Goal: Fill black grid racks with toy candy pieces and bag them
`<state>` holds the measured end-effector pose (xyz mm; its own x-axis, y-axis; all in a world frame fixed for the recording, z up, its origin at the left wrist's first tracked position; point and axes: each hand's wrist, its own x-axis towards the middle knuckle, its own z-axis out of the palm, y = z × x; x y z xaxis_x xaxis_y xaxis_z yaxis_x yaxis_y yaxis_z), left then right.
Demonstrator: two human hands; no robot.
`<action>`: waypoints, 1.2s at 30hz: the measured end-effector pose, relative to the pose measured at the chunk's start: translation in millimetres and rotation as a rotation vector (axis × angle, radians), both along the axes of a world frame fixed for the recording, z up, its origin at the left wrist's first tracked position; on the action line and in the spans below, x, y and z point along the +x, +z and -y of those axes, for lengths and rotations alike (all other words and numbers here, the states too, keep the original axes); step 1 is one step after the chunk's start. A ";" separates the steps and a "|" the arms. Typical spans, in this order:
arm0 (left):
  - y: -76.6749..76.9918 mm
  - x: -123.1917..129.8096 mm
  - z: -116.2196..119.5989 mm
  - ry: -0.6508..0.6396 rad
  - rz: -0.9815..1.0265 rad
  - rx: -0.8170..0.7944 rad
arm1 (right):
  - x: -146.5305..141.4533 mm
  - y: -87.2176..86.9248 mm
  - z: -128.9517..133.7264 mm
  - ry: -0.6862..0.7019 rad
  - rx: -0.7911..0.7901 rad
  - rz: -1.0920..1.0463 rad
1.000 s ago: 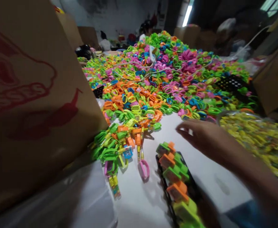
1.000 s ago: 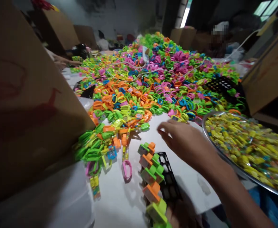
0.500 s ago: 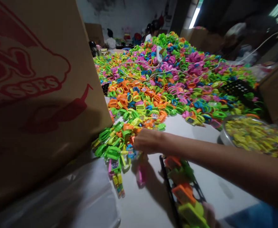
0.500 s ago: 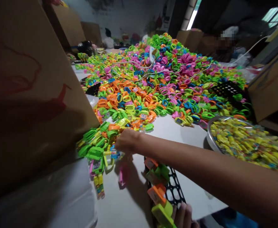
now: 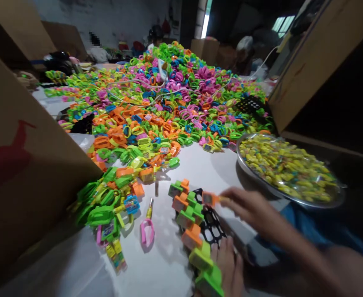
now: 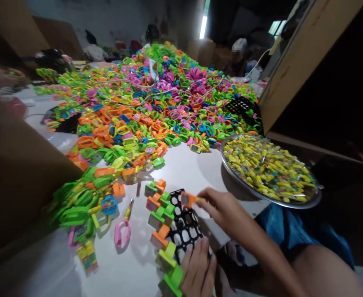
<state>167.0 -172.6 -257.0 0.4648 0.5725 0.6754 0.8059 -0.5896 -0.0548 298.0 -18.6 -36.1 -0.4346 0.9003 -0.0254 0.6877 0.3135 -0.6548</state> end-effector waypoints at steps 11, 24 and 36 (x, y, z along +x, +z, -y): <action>69.1 -25.6 -1.2 -0.007 -0.117 -0.070 | 18.9 -47.1 57.4 -0.102 -0.170 -0.212; 69.4 -29.6 4.8 -0.036 -0.362 -0.295 | -48.9 -50.4 45.5 0.072 -0.202 -0.252; 89.4 -30.4 25.5 0.113 -0.389 -0.497 | -72.6 -39.3 60.9 0.107 -0.135 -0.040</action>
